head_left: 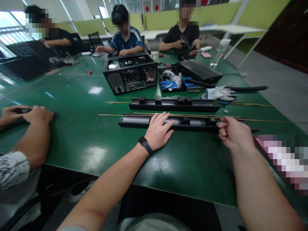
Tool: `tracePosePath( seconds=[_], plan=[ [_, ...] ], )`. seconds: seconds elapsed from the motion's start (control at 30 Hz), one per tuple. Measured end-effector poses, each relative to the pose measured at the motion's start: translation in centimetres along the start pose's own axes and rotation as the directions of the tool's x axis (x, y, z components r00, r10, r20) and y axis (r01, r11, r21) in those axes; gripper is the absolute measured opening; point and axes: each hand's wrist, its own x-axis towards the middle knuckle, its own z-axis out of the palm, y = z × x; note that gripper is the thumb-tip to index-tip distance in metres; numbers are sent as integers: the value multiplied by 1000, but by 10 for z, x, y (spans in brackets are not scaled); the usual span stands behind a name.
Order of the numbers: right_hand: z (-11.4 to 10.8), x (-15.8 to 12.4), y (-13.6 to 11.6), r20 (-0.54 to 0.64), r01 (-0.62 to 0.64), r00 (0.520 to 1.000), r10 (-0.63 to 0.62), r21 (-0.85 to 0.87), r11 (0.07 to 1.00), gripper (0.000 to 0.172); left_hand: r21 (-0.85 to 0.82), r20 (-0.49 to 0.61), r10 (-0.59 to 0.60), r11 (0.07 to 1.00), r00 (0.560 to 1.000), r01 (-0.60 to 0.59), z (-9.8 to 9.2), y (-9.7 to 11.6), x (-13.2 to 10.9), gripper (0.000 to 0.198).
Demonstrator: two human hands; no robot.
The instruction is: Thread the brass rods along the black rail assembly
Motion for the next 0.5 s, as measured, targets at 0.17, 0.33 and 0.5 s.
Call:
tracePosePath(
  seconds=[0.17, 0.33, 0.5],
  plan=[
    [-1, -1, 0, 13, 8, 1000, -8, -7, 1000, 15, 9, -10, 14, 1000, 1000, -14, 0, 0, 0, 35],
    [0, -1, 3, 84, 9, 996, -7, -19, 1000, 13, 11, -6, 13, 1000, 1000, -13, 0, 0, 0, 35],
    [1, -2, 1, 14, 9, 1000, -9, 4, 1000, 12, 3, 1, 8, 1000, 1000, -8, 0, -1, 0, 35]
  ],
)
